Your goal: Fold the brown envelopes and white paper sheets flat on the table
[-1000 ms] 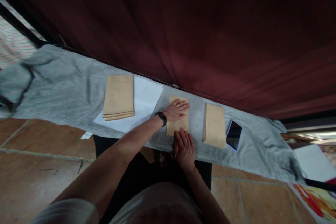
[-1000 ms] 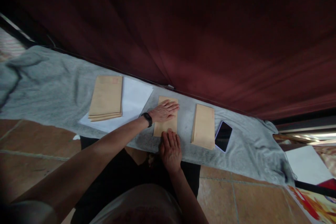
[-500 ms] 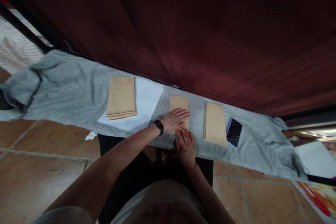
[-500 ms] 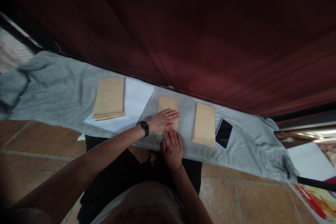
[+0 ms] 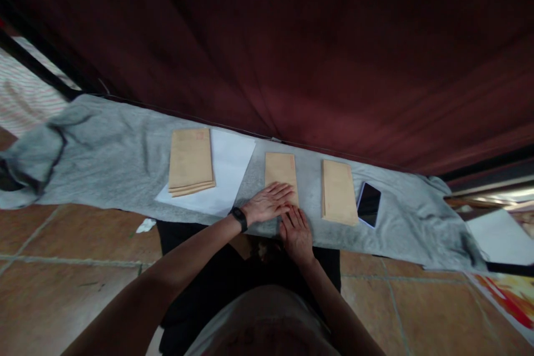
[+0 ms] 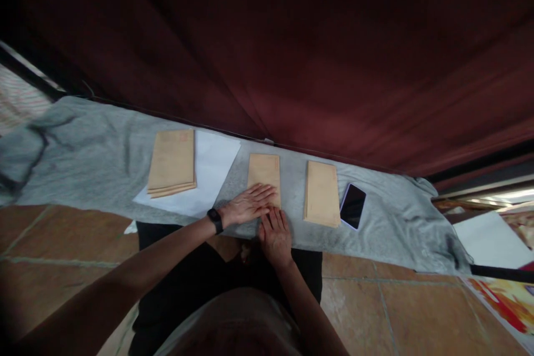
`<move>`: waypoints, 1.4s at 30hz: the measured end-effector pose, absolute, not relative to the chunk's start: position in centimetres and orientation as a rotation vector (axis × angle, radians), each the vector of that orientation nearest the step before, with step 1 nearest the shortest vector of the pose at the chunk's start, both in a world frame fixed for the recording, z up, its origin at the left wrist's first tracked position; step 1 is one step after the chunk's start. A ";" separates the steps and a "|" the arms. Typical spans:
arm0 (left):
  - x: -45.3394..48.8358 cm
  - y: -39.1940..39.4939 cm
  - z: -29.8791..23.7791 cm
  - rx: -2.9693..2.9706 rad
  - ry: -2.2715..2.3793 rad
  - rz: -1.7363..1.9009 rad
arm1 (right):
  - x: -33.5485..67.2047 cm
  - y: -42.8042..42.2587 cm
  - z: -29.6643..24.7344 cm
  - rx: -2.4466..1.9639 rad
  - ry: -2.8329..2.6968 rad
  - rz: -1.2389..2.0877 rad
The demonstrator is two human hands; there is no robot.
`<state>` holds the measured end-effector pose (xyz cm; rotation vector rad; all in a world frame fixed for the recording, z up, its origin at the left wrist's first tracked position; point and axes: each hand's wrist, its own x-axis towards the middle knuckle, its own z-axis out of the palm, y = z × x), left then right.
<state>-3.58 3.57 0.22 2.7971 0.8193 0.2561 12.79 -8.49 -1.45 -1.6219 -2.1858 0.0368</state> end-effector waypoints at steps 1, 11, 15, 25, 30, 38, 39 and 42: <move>-3.8 3.2 0.1 2.800 0.814 0.266 | 12.8 -8.6 -1.4 -1.620 -2.181 0.048; -6.7 0.3 0.8 2.859 0.749 0.284 | 14.9 -7.9 -1.3 -1.644 -1.923 0.262; -8.0 -0.9 0.7 2.887 0.803 0.242 | 15.7 -6.7 -0.9 -1.713 -1.782 0.274; -8.9 -1.8 0.4 2.898 0.951 0.344 | 15.2 -4.0 -0.5 -1.840 -1.451 0.490; -8.9 -1.5 -0.1 2.906 0.940 0.387 | 15.6 -3.6 -0.1 -1.733 -1.211 0.799; -9.0 -1.4 -0.1 2.889 0.956 0.468 | 12.2 -3.7 -0.7 -1.481 -0.721 1.199; -9.1 -1.4 -0.1 2.881 0.970 0.477 | 11.8 -3.6 -0.6 -1.439 -0.631 1.227; -9.3 -1.2 -0.1 2.862 1.008 0.523 | 12.0 -3.5 0.3 -1.366 -0.508 1.223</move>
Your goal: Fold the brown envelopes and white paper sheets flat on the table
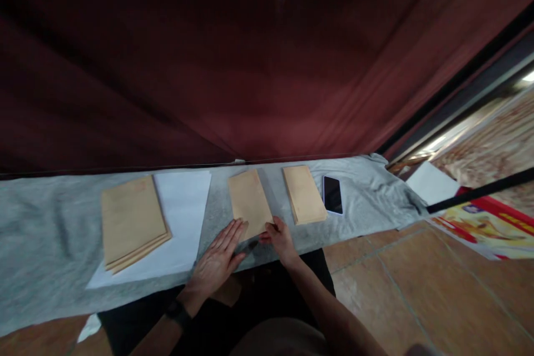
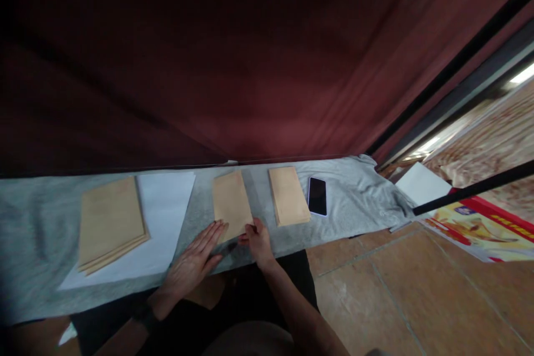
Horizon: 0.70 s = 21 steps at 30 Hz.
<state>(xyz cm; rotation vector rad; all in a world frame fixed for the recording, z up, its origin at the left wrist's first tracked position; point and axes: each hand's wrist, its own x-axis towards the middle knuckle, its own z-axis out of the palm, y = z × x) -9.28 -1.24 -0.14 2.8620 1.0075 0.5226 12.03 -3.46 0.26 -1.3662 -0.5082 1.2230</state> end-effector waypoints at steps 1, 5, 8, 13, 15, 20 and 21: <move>-9.4 -1.2 -0.2 2.865 1.014 0.542 | 12.6 -3.4 0.7 -1.348 -0.498 1.210; -9.6 -1.0 -0.7 2.913 1.009 0.579 | 16.7 -3.6 2.5 -1.324 -0.491 1.073; -9.5 -0.9 -1.1 2.940 1.007 0.583 | 20.6 -4.2 3.3 -1.369 -0.490 0.977; -9.4 -0.8 -1.5 2.976 0.995 0.616 | 25.7 -5.6 2.7 -1.457 -0.451 0.821; -9.4 -0.7 -1.6 2.994 0.977 0.626 | 26.8 -6.1 2.1 -1.479 -0.408 0.796; -9.4 -0.6 -1.6 3.004 0.965 0.636 | 27.9 -6.8 0.9 -1.489 -0.351 0.773; -9.3 -0.6 -1.6 3.002 0.965 0.637 | 27.9 -6.8 0.8 -1.491 -0.343 0.767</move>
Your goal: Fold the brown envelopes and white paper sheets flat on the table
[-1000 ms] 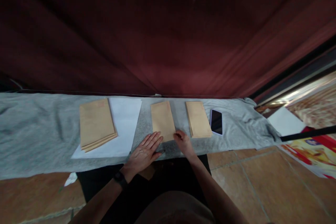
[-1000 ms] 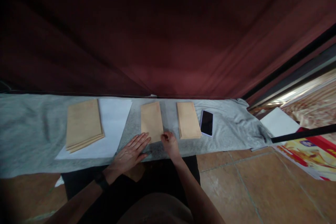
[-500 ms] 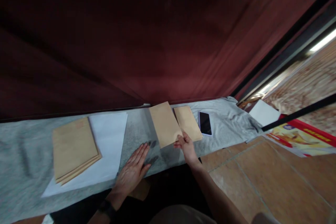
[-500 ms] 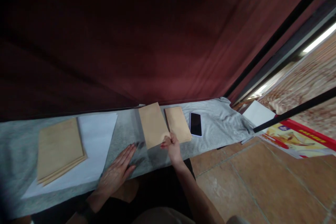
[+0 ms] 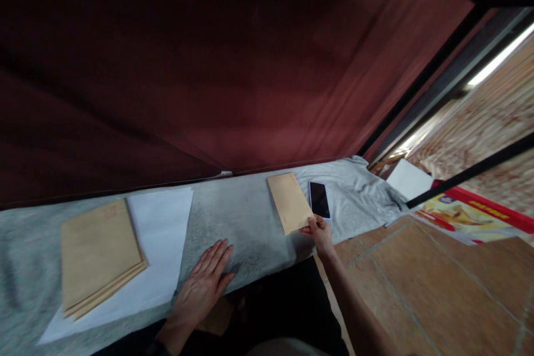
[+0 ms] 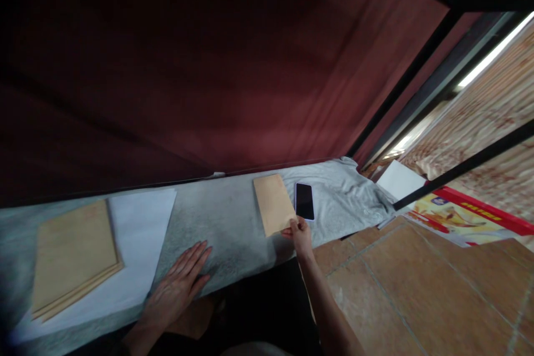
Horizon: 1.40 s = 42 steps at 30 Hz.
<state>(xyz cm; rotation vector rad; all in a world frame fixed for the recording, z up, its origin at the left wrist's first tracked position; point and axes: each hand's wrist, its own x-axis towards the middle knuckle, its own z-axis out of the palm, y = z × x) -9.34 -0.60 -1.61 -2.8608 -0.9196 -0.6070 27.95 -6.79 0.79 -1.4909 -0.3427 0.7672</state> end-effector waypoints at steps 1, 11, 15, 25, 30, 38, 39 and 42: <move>-9.3 -0.6 -1.6 -2.863 -0.918 -0.610 | 28.0 -6.8 0.7 -1.493 -0.334 0.760; -9.3 -0.7 -1.4 -2.847 -0.924 -0.613 | 28.4 -6.8 0.0 -1.500 -0.265 0.709; -9.3 -0.7 -1.5 -2.852 -0.916 -0.619 | 28.3 -6.9 -0.2 -1.483 -0.252 0.716; -9.2 -0.9 -1.3 -2.863 -0.951 -0.570 | 28.4 -7.3 -1.2 -1.518 -0.272 0.790; -9.1 -1.0 -1.2 -2.844 -0.946 -0.564 | 28.4 -7.4 -1.3 -1.575 -0.316 0.755; -9.1 -1.2 -1.3 -2.863 -0.965 -0.576 | 28.3 -7.7 -0.8 -1.638 -0.413 0.720; -9.1 -1.2 -1.3 -2.875 -0.977 -0.579 | 28.3 -7.7 -0.8 -1.645 -0.416 0.721; -9.1 -1.1 -1.1 -2.903 -1.001 -0.574 | 28.3 -7.7 -0.3 -1.671 -0.418 0.711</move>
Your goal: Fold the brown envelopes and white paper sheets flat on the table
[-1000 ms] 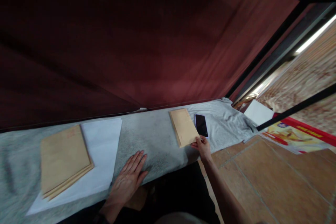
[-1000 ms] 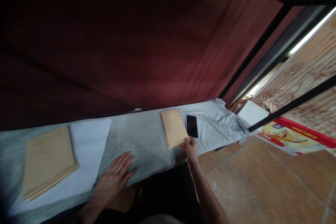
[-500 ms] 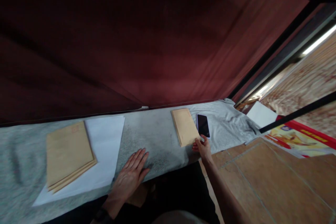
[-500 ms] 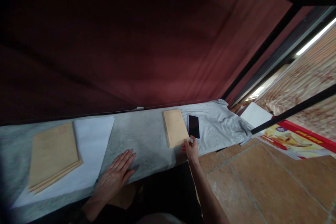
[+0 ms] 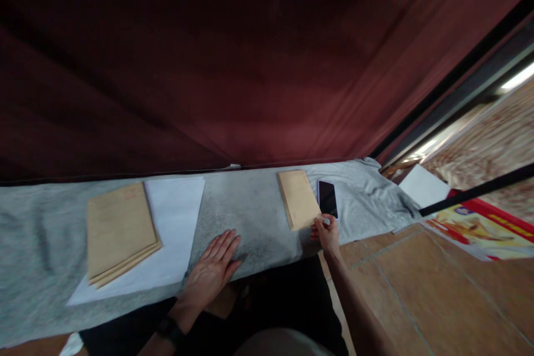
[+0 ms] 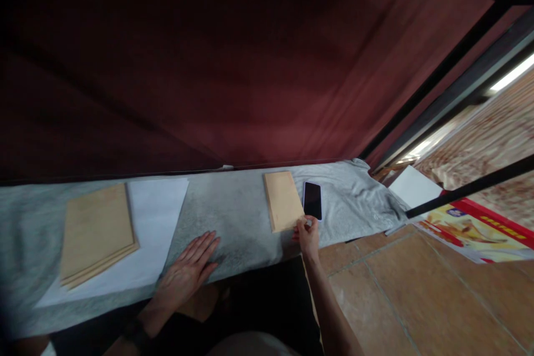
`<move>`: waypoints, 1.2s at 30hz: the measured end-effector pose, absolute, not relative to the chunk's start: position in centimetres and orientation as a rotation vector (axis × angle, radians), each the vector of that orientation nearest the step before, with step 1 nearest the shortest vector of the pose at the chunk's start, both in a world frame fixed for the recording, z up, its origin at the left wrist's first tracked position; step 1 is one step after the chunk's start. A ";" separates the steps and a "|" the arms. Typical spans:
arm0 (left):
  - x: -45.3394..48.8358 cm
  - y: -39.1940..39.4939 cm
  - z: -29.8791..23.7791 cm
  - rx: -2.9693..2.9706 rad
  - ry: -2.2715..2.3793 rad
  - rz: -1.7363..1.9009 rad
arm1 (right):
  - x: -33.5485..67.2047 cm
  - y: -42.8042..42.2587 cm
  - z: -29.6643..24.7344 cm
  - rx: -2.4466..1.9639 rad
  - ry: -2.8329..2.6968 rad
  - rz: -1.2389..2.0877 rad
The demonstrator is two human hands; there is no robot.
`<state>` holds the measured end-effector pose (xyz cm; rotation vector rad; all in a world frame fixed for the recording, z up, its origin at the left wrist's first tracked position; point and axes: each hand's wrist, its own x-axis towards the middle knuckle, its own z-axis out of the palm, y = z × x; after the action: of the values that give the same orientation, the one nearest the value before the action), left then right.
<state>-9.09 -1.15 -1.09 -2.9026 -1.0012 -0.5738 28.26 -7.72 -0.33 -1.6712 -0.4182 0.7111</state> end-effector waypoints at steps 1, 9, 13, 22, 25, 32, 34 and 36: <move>-9.1 -1.2 -1.0 -2.908 -1.006 -0.575 | 28.2 -7.8 -0.2 -1.684 -0.418 0.700; -9.2 -1.6 -0.8 -2.851 -1.312 -0.627 | 25.1 -9.8 -0.8 -1.659 -0.744 0.561; -10.2 -0.7 0.0 -2.640 -1.627 -0.647 | 22.5 -9.2 -1.8 -1.697 -1.091 0.496; -12.4 -1.5 2.8 -2.166 -2.253 -0.182 | 15.8 -6.8 -3.9 -1.634 -1.626 0.374; -12.6 -1.6 2.5 -2.138 -2.320 -0.055 | 15.3 -6.8 -4.0 -1.669 -1.771 0.254; -13.4 -0.6 3.5 -2.230 -2.357 -0.168 | 15.4 -6.8 -3.9 -1.701 -1.854 0.155; -14.4 -0.2 3.9 -2.170 -2.462 -0.193 | 15.3 -6.8 -3.9 -1.706 -1.849 0.161; -15.7 0.2 4.1 -2.053 -2.579 -0.202 | 15.3 -6.9 -3.9 -1.706 -1.834 0.190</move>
<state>-15.67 0.18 4.09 -2.0535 -2.5786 -0.2021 15.25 -6.91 -3.89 -1.7059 -1.8345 0.1903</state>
